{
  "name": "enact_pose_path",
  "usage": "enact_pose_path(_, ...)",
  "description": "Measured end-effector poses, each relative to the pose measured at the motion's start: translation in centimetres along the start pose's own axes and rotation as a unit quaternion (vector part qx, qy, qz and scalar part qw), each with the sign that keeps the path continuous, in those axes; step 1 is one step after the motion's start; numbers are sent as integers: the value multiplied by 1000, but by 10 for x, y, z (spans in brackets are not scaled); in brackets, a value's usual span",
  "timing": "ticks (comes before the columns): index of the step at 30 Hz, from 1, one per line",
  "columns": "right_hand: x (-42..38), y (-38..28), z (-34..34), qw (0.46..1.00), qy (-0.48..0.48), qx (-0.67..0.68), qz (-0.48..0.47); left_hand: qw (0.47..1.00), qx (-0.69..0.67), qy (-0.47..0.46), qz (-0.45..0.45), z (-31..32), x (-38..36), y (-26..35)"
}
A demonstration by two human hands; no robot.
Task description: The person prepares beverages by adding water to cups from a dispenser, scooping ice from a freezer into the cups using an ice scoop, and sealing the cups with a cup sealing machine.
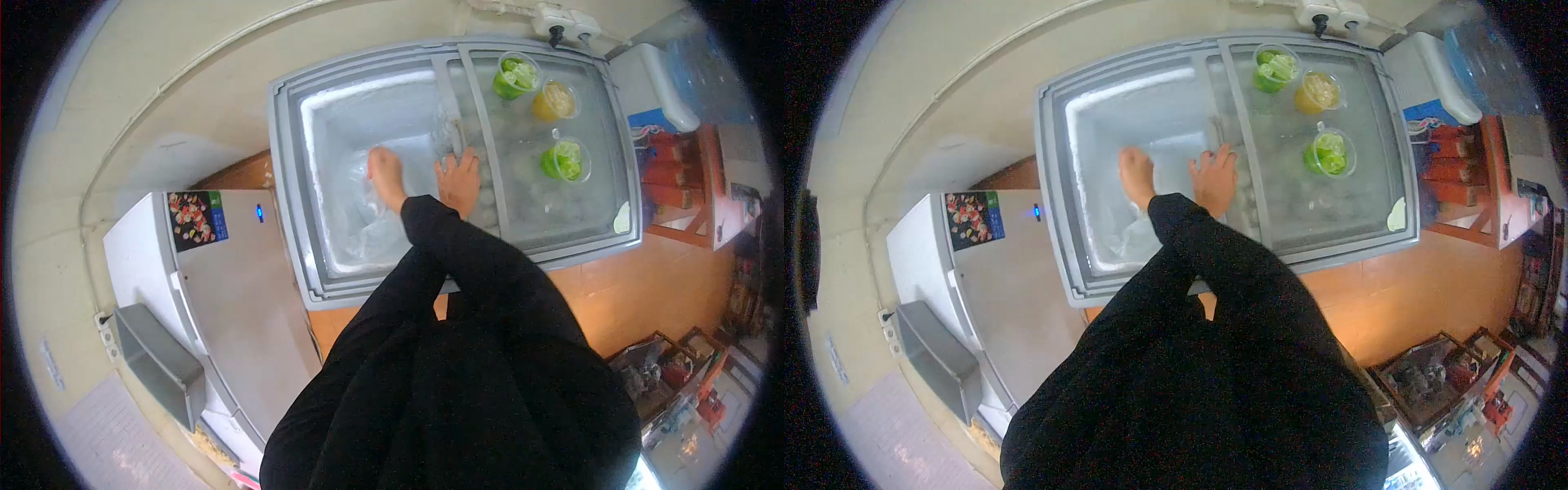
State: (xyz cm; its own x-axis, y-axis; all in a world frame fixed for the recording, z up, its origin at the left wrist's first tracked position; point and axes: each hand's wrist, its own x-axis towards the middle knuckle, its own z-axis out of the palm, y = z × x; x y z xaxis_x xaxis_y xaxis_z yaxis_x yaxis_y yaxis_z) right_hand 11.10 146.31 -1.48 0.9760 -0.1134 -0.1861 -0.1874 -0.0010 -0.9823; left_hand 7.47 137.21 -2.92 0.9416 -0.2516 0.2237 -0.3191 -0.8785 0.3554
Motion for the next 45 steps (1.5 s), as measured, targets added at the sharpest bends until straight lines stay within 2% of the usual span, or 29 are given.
enact_pose_path(2, 0, 28, 12, 985, -24, -167, -47, 1000, -8, -10, 18, -3, 2, -6)
enact_pose_path(3, -4, 5, -1, 984, -8, -175, -47, 1000, 10, -3, 12, 2, 0, -12)
enact_pose_path(4, -8, -20, -15, 968, 0, -198, -154, 1000, 30, 3, 5, 5, -4, -19)
enact_pose_path(5, -14, -55, -30, 941, 4, -220, -257, 951, 300, 37, 58, 48, -14, -41)
enact_pose_path(7, -2, -111, -93, 906, 46, -257, -332, 828, 545, 83, 107, 58, -14, -61)
enact_pose_path(8, 5, -125, -132, 884, 91, -298, -348, 951, 301, 45, 59, 10, -13, -55)
enact_pose_path(9, 13, -133, -171, 843, 154, -389, -338, 999, 35, 0, 9, -22, -17, -57)
enact_pose_path(11, 15, -136, -246, 802, 220, -481, -276, 997, 69, -22, 12, -41, -25, -74)
enact_pose_path(13, 7, -133, -301, 791, 276, -526, -145, 997, 78, -5, -9, -50, -35, -96)
enact_pose_path(14, 7, -129, -322, 790, 279, -527, -145, 996, 82, -6, -18, -58, -39, -108)
enact_pose_path(16, 14, -118, -355, 828, 242, -497, -94, 995, 95, -6, -27, -72, -48, -133)
enact_pose_path(17, 17, -114, -364, 826, 249, -497, -90, 994, 103, -5, -27, -78, -52, -144)
enact_pose_path(19, 27, -108, -384, 861, 223, -458, -12, 992, 114, -21, -38, -91, -58, -162)
enact_pose_path(26, 68, -50, -435, 883, 140, -447, -38, 985, 172, -26, -20, -119, -71, -196)
enact_pose_path(29, 67, -45, -437, 913, 83, -399, -4, 978, 200, -37, -40, -131, -76, -204)
enact_pose_path(31, 77, -28, -438, 939, -11, -338, 64, 971, 221, -60, -68, -139, -78, -204)
enact_pose_path(32, 84, -19, -438, 939, -11, -338, 61, 967, 238, -59, -64, -141, -80, -209)
enact_pose_path(34, 96, -7, -433, 909, -36, -411, -54, 962, 258, -58, -64, -140, -79, -214)
enact_pose_path(38, 108, -3, -412, 905, -39, -417, -78, 954, 277, -76, -88, -135, -78, -214)
enact_pose_path(40, 114, 0, -411, 863, -80, -479, -136, 949, 284, -84, -105, -134, -73, -206)
enact_pose_path(42, 116, 2, -420, 861, -87, -479, -148, 936, 280, -132, -169, -135, -70, -197)
enact_pose_path(43, 118, 5, -424, 857, -90, -482, -156, 934, 284, -132, -174, -135, -68, -191)
enact_pose_path(45, 117, 12, -451, 846, -70, -497, -181, 922, 258, -133, -258, -132, -60, -182)
